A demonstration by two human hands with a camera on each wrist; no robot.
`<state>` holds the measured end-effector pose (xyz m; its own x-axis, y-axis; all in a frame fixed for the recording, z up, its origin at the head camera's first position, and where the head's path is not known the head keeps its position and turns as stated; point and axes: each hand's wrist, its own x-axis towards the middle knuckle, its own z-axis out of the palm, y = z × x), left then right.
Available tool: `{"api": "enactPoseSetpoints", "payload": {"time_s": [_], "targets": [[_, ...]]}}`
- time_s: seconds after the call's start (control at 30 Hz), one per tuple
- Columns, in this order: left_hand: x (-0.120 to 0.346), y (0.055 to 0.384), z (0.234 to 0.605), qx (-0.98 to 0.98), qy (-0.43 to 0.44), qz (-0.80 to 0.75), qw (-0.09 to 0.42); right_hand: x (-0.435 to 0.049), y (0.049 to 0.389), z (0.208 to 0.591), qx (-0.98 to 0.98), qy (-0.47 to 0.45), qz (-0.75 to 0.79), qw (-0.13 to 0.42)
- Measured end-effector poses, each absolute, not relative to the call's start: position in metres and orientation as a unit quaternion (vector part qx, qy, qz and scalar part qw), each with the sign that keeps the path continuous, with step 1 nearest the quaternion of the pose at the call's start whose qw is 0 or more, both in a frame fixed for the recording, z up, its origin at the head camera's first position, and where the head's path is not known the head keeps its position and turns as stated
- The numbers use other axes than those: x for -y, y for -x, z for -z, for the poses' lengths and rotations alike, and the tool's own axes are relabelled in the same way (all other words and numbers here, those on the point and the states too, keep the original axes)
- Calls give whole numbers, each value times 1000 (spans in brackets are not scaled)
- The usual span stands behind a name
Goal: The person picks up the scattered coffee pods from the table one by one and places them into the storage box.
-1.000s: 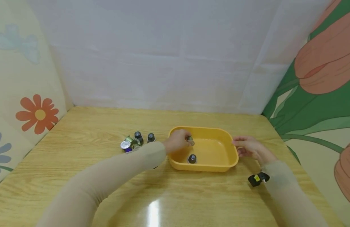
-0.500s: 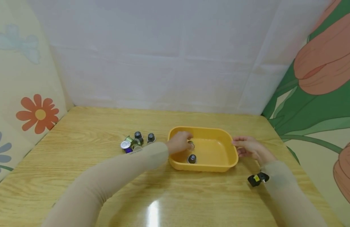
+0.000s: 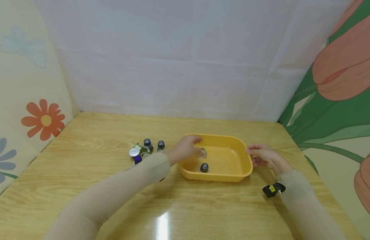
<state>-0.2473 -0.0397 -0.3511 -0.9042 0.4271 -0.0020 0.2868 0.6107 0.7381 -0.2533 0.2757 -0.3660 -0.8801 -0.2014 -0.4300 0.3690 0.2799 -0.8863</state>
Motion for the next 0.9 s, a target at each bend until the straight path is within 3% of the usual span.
{"api": "enactPoseSetpoints", "payload": {"time_s": [0.9], "targets": [[89, 212, 349, -874, -176, -450, 47, -277, 251, 366, -757, -44, 604, 245]]}}
